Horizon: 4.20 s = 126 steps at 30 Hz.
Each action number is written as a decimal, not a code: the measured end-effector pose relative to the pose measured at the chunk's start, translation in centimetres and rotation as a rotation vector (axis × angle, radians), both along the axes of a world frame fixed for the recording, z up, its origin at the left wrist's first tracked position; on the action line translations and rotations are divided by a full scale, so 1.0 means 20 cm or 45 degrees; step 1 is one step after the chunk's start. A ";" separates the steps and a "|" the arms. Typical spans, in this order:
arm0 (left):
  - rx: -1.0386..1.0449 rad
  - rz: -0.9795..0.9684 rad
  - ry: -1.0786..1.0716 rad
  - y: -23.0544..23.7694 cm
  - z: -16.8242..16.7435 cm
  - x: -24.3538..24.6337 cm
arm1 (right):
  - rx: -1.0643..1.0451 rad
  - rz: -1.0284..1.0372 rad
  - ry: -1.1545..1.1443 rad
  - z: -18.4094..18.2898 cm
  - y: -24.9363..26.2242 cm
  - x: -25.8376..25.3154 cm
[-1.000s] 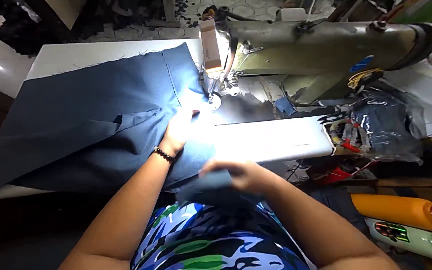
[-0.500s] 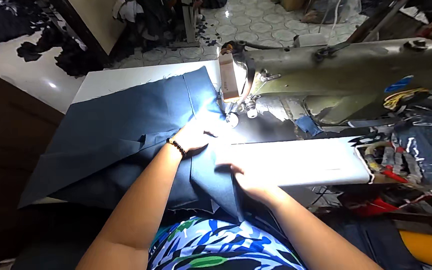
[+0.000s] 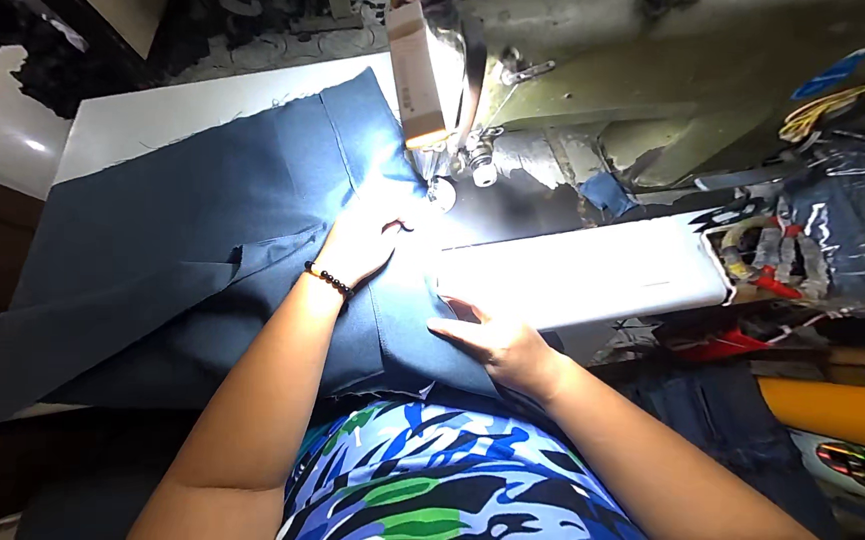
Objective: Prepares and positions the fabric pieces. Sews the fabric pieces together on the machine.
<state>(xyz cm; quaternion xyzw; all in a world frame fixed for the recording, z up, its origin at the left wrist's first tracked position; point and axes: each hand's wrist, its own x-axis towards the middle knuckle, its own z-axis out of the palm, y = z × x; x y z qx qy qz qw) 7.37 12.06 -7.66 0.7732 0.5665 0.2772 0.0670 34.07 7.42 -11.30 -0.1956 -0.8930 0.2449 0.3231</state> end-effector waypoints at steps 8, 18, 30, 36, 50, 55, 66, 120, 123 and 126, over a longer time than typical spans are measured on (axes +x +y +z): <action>0.065 0.002 0.101 0.02 -0.01 0.04 | 0.205 -0.052 0.043 -0.04 0.01 -0.02; -0.039 -0.029 0.167 0.04 0.04 0.03 | 0.231 -0.044 0.136 -0.05 0.01 -0.04; -0.046 -0.017 0.189 0.05 0.05 0.05 | 0.244 -0.040 0.082 -0.04 0.01 -0.04; -0.037 0.023 0.503 -0.02 0.10 0.13 | 0.207 -0.033 0.003 -0.02 0.01 -0.04; -0.348 0.173 0.329 -0.06 -0.01 0.26 | 0.136 0.019 -0.218 0.10 0.11 0.03; -0.370 0.204 0.357 -0.04 -0.01 0.26 | 0.120 0.000 -0.158 0.09 0.13 0.02; -0.364 0.175 0.341 0.00 0.00 0.25 | 0.060 -0.004 -0.207 0.13 0.17 0.02; -0.205 0.028 0.318 -0.04 0.01 0.15 | 0.119 -0.203 -0.185 0.08 0.05 -0.04; -0.302 0.055 0.398 -0.09 0.06 0.18 | 0.140 -0.231 -0.146 0.05 0.03 -0.03; -0.324 0.115 0.471 -0.28 0.08 0.27 | 0.197 -0.184 0.029 0.01 0.04 -0.01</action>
